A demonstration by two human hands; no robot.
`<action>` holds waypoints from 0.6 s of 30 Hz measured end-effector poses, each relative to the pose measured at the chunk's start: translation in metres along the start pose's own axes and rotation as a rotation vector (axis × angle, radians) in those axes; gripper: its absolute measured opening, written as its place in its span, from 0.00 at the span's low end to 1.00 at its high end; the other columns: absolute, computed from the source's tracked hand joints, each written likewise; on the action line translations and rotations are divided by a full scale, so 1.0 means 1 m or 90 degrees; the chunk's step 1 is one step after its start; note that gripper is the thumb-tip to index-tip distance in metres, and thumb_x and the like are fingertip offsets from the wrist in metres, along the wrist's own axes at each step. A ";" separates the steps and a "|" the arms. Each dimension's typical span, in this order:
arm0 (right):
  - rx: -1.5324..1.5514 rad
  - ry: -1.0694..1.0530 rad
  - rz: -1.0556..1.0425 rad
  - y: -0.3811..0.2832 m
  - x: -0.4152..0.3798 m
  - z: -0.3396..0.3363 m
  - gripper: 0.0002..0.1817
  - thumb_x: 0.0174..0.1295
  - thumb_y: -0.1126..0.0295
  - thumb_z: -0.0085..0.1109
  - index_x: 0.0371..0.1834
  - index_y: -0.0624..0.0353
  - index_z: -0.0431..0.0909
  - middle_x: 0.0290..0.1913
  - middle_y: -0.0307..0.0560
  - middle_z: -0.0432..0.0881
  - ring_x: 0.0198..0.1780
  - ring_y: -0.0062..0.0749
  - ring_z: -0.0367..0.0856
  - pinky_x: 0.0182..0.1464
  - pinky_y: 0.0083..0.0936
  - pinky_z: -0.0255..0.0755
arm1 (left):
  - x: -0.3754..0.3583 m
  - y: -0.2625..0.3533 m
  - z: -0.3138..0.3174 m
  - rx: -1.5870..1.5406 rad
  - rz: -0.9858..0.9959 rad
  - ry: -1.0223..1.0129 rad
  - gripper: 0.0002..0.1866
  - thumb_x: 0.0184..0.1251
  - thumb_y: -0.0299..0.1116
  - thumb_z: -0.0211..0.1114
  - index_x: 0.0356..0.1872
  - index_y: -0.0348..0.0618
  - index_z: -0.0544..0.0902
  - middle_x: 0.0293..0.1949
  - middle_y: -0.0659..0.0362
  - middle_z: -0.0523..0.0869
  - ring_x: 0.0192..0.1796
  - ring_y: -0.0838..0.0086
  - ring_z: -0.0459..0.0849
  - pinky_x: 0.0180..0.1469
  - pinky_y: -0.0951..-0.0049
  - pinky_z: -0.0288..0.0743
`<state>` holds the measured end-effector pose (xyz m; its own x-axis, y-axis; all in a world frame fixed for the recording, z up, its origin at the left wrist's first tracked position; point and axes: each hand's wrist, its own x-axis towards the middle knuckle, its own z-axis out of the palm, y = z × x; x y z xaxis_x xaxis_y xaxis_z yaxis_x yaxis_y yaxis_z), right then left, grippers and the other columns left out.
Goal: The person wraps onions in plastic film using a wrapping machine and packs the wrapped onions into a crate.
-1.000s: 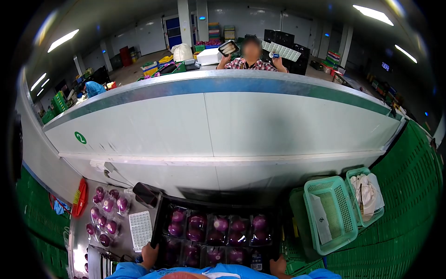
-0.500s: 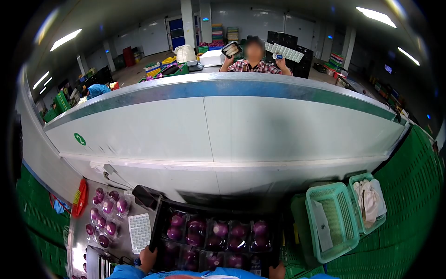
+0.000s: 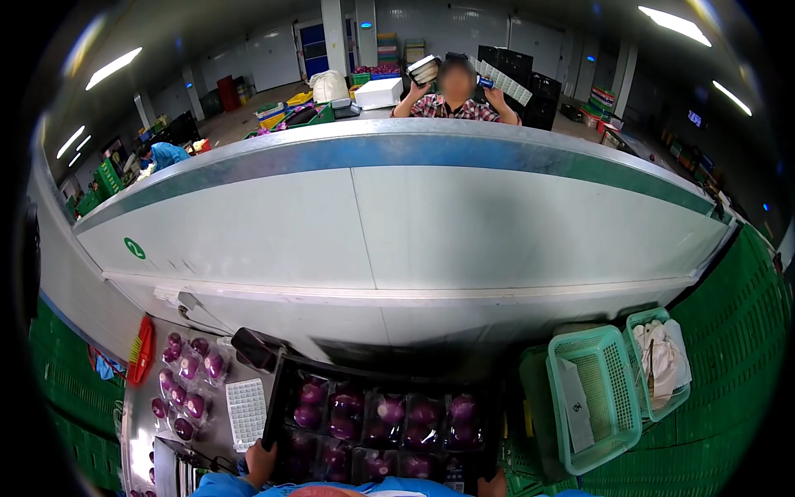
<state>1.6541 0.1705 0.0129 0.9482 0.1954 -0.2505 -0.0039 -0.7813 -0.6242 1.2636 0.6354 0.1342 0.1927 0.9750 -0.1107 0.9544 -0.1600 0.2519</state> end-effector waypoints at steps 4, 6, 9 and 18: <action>0.016 -0.022 0.013 -0.032 -0.004 -0.018 0.28 0.39 0.68 0.63 0.49 0.64 0.78 0.39 0.66 0.84 0.43 0.61 0.85 0.48 0.47 0.78 | -0.001 0.005 -0.004 -0.008 -0.004 0.002 0.23 0.60 0.51 0.66 0.32 0.35 0.81 0.27 0.40 0.85 0.34 0.43 0.85 0.40 0.48 0.78; 0.020 -0.027 0.019 -0.046 -0.005 -0.025 0.29 0.39 0.67 0.64 0.50 0.64 0.78 0.39 0.65 0.84 0.44 0.61 0.84 0.49 0.47 0.78 | -0.001 0.004 -0.002 -0.006 -0.003 0.004 0.23 0.60 0.51 0.66 0.31 0.35 0.81 0.27 0.40 0.85 0.34 0.43 0.85 0.39 0.48 0.78; 0.014 -0.040 0.021 -0.035 -0.003 -0.021 0.30 0.38 0.66 0.64 0.51 0.63 0.78 0.40 0.65 0.85 0.44 0.61 0.85 0.49 0.47 0.78 | 0.000 0.000 0.001 -0.004 0.002 0.009 0.23 0.60 0.52 0.66 0.31 0.36 0.81 0.27 0.40 0.85 0.34 0.43 0.85 0.39 0.48 0.78; -0.211 -0.056 0.102 -0.001 -0.075 -0.045 0.36 0.43 0.67 0.65 0.62 0.59 0.73 0.53 0.66 0.81 0.55 0.55 0.81 0.58 0.46 0.74 | -0.004 0.017 -0.020 -0.015 -0.069 -0.126 0.25 0.62 0.55 0.65 0.35 0.36 0.82 0.30 0.40 0.86 0.37 0.44 0.86 0.41 0.47 0.78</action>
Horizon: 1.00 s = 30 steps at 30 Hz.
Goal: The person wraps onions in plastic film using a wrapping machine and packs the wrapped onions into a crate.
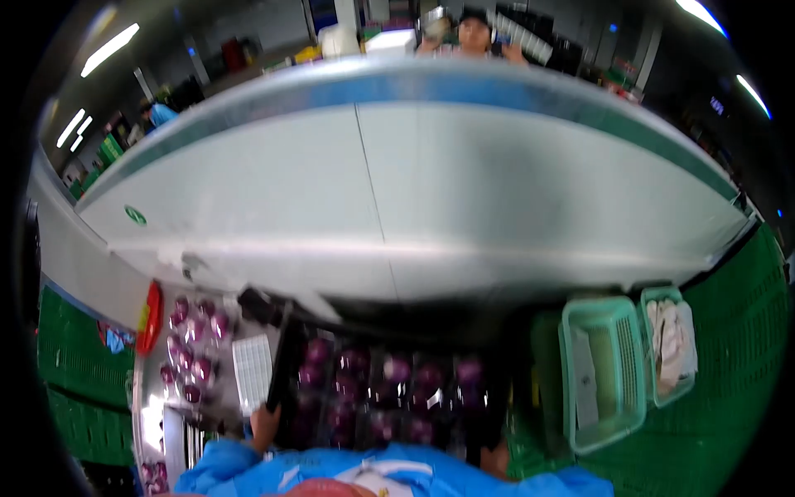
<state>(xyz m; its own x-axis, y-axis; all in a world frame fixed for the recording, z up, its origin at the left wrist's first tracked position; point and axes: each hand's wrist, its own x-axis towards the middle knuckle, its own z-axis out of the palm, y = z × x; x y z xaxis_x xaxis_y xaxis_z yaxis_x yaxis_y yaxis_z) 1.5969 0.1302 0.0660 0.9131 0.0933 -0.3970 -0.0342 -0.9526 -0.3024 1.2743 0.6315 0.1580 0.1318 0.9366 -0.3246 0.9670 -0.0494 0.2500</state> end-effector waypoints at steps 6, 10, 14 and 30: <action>0.189 0.010 -0.081 -0.048 0.063 0.012 0.32 0.40 0.70 0.61 0.56 0.60 0.76 0.45 0.63 0.84 0.48 0.57 0.84 0.54 0.45 0.77 | 0.006 -0.011 0.014 0.026 0.066 0.113 0.24 0.61 0.53 0.65 0.34 0.36 0.82 0.29 0.40 0.86 0.37 0.44 0.86 0.43 0.48 0.78; 0.264 0.006 -0.130 -0.019 0.086 0.042 0.31 0.40 0.69 0.61 0.55 0.61 0.76 0.44 0.64 0.84 0.49 0.58 0.83 0.54 0.46 0.77 | 0.008 -0.018 0.017 0.019 0.061 0.102 0.24 0.60 0.52 0.66 0.34 0.35 0.82 0.30 0.40 0.86 0.37 0.44 0.85 0.42 0.49 0.78; 0.251 -0.013 -0.086 -0.052 0.067 0.008 0.35 0.39 0.67 0.64 0.58 0.63 0.74 0.47 0.65 0.83 0.51 0.59 0.83 0.57 0.46 0.75 | 0.011 -0.024 0.024 0.036 0.068 0.128 0.25 0.60 0.53 0.66 0.34 0.35 0.82 0.30 0.40 0.86 0.38 0.44 0.86 0.42 0.49 0.78; 0.063 0.104 -0.154 -0.103 0.032 -0.030 0.38 0.48 0.73 0.62 0.66 0.74 0.65 0.61 0.70 0.75 0.63 0.62 0.72 0.70 0.41 0.61 | 0.008 -0.021 0.023 -0.005 0.103 0.163 0.24 0.66 0.54 0.63 0.36 0.38 0.80 0.26 0.41 0.84 0.31 0.47 0.85 0.34 0.49 0.78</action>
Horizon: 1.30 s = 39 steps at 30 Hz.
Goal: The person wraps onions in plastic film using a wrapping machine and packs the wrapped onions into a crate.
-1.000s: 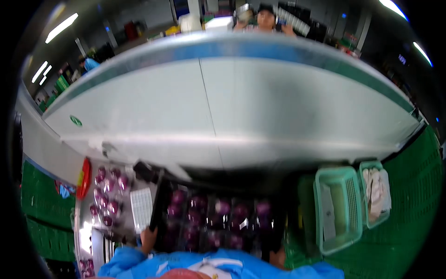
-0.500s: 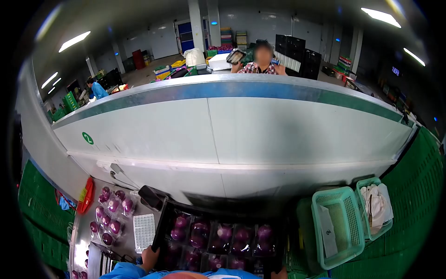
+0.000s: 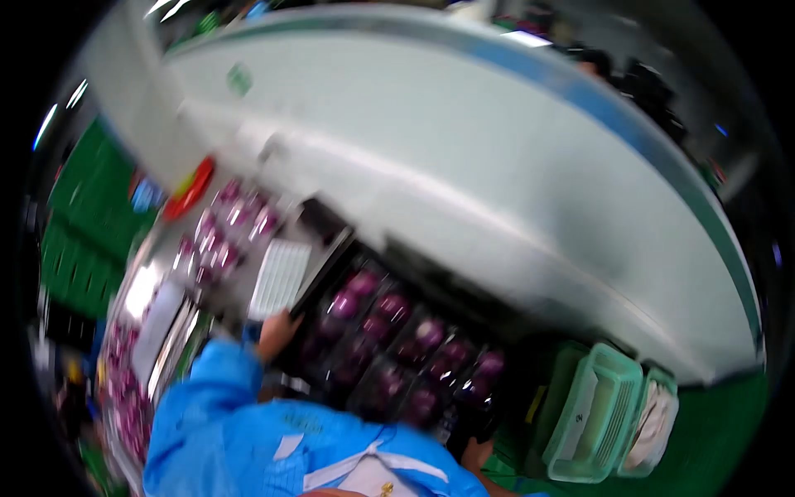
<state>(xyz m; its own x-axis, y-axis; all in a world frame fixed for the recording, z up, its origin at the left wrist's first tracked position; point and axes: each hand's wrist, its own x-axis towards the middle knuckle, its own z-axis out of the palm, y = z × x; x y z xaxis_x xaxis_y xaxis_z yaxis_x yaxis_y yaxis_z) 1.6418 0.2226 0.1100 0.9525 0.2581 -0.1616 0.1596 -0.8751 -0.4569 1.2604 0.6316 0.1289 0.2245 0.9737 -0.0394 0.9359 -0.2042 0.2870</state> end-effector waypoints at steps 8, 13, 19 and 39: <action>0.150 -0.100 -0.019 0.028 0.018 0.009 0.27 0.52 0.75 0.59 0.58 0.74 0.72 0.52 0.64 0.81 0.51 0.53 0.79 0.59 0.38 0.69 | 0.005 -0.011 0.011 0.015 0.013 -0.004 0.23 0.64 0.53 0.64 0.38 0.39 0.80 0.28 0.44 0.85 0.34 0.47 0.86 0.38 0.50 0.79; 0.228 -0.061 -0.082 0.014 0.005 0.001 0.22 0.52 0.72 0.61 0.50 0.72 0.76 0.44 0.56 0.84 0.42 0.45 0.80 0.51 0.37 0.73 | 0.001 -0.004 -0.005 -0.052 -0.024 -0.075 0.21 0.63 0.51 0.64 0.40 0.40 0.82 0.36 0.44 0.87 0.42 0.48 0.86 0.45 0.50 0.79; 0.058 -0.074 -0.128 0.046 0.045 0.009 0.22 0.55 0.63 0.64 0.36 0.80 0.80 0.39 0.63 0.85 0.38 0.46 0.80 0.45 0.42 0.75 | -0.026 -0.020 -0.026 -0.297 -0.059 -0.049 0.16 0.52 0.41 0.63 0.41 0.44 0.85 0.41 0.45 0.86 0.47 0.49 0.85 0.51 0.50 0.78; 0.022 -0.410 -1.186 -0.375 -0.425 0.170 0.13 0.60 0.83 0.52 0.47 0.68 0.78 0.46 0.57 0.81 0.48 0.51 0.80 0.52 0.35 0.74 | -0.483 -0.634 0.009 -0.424 -0.878 0.454 0.28 0.59 0.36 0.66 0.61 0.37 0.73 0.49 0.46 0.84 0.51 0.54 0.84 0.55 0.61 0.75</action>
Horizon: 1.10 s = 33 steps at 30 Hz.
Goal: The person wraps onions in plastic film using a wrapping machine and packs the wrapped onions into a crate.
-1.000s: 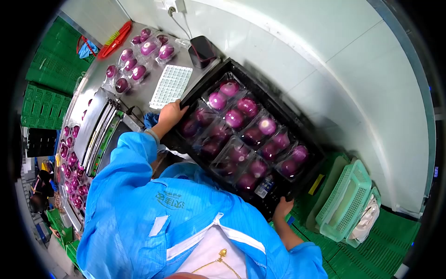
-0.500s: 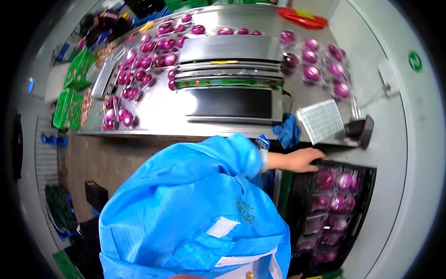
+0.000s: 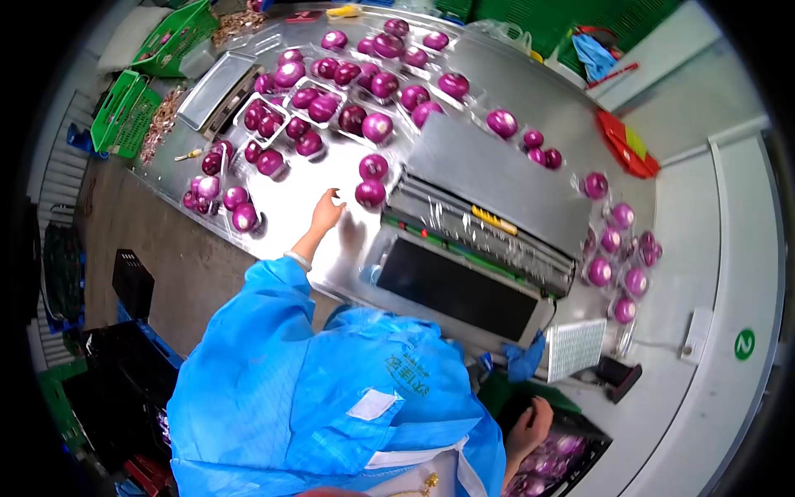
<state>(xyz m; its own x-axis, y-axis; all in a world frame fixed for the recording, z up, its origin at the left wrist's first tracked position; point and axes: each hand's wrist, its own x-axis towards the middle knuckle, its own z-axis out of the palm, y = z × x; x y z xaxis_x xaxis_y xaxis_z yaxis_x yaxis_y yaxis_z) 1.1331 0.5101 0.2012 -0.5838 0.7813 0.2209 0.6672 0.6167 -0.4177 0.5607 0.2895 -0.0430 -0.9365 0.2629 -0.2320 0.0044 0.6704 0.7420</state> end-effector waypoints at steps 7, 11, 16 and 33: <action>0.168 -0.275 -0.001 -0.031 0.051 0.094 0.12 0.52 0.84 0.60 0.40 0.64 0.80 0.42 0.58 0.82 0.44 0.53 0.82 0.48 0.36 0.76 | 0.033 -0.008 0.027 0.048 -0.045 -0.019 0.15 0.57 0.30 0.64 0.40 0.35 0.71 0.40 0.35 0.83 0.46 0.40 0.82 0.50 0.49 0.73; 0.126 -0.318 -0.059 -0.065 0.069 0.092 0.11 0.51 0.81 0.61 0.40 0.63 0.79 0.40 0.57 0.82 0.43 0.53 0.82 0.47 0.37 0.76 | 0.031 0.001 0.020 -0.135 -0.126 -0.094 0.09 0.58 0.22 0.59 0.38 0.37 0.69 0.46 0.41 0.82 0.42 0.50 0.84 0.43 0.54 0.82; 0.130 -0.369 -0.108 -0.044 0.089 0.107 0.13 0.52 0.79 0.60 0.42 0.61 0.79 0.38 0.55 0.81 0.41 0.53 0.81 0.45 0.38 0.76 | 0.003 -0.008 -0.017 -0.673 -0.310 -0.174 0.17 0.58 0.14 0.53 0.48 0.39 0.66 0.62 0.49 0.73 0.49 0.60 0.84 0.43 0.54 0.86; 0.708 -0.324 -0.049 -0.085 0.350 0.164 0.24 0.59 0.80 0.51 0.62 0.64 0.71 0.46 0.48 0.83 0.42 0.29 0.82 0.45 0.26 0.77 | -0.022 0.308 -0.012 -0.503 -0.061 -0.463 0.15 0.43 0.14 0.46 0.32 0.46 0.62 0.64 0.39 0.74 0.59 0.51 0.81 0.24 0.72 0.83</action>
<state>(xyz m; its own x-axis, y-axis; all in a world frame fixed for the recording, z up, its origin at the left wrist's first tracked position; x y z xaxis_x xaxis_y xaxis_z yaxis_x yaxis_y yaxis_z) 0.7963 0.7153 0.1690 -0.8846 0.4661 0.0128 0.0098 0.0459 -0.9989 0.5789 0.4821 0.1987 -0.4872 0.7567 -0.4359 -0.5290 0.1414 0.8368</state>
